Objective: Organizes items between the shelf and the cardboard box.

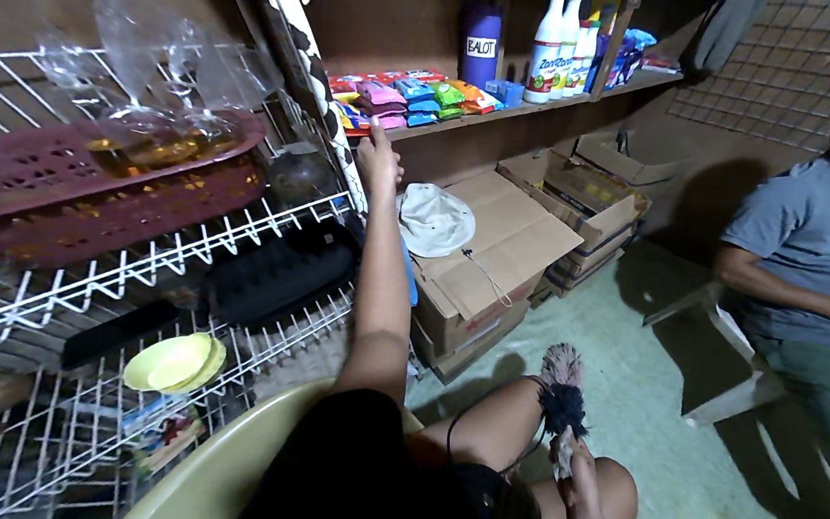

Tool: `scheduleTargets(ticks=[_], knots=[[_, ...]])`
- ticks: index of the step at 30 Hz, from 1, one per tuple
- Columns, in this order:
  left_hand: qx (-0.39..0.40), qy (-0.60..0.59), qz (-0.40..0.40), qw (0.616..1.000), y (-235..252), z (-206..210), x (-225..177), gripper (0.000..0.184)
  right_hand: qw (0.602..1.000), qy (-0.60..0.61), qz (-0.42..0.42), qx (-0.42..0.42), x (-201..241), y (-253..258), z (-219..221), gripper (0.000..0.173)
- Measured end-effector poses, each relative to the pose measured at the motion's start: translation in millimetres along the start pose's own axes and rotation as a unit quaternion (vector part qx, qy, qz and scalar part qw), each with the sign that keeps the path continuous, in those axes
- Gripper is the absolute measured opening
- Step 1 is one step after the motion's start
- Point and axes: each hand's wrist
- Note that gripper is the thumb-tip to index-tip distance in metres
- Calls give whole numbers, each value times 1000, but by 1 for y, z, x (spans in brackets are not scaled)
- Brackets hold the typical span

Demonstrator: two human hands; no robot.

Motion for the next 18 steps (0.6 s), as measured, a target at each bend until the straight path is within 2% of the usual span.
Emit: scheduleTargets(ticks=[2, 4, 8, 12, 15, 18], knots=[[3, 76, 13, 997, 1, -3, -4, 69, 1000, -9, -7, 1, 0, -2, -1, 21], [-1, 83, 16, 996, 3, -3, -5, 68, 1000, -15, -7, 4, 1, -3, -1, 21], [-5, -79, -7, 997, 8, 3, -8, 61, 1000, -10, 0, 2, 2, -3, 0, 22], [-19, -243, -47, 969, 5, 8, -10, 56, 1000, 0, 6, 4, 2, -3, 1, 21], [-11, -311, -71, 948, 7, 10, -10, 57, 1000, 4, 2, 4, 1, -3, 2, 21], [-4, -318, -61, 946, 10, 12, -6, 61, 1000, -1, -2, 1, 2, -3, 2, 21]])
Point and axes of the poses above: each hand's wrist, its own y-axis towards the middle knuckle, its own z-axis out of the palm, x = y × z, and after that the axes turned 3 degrees about z, right-handed
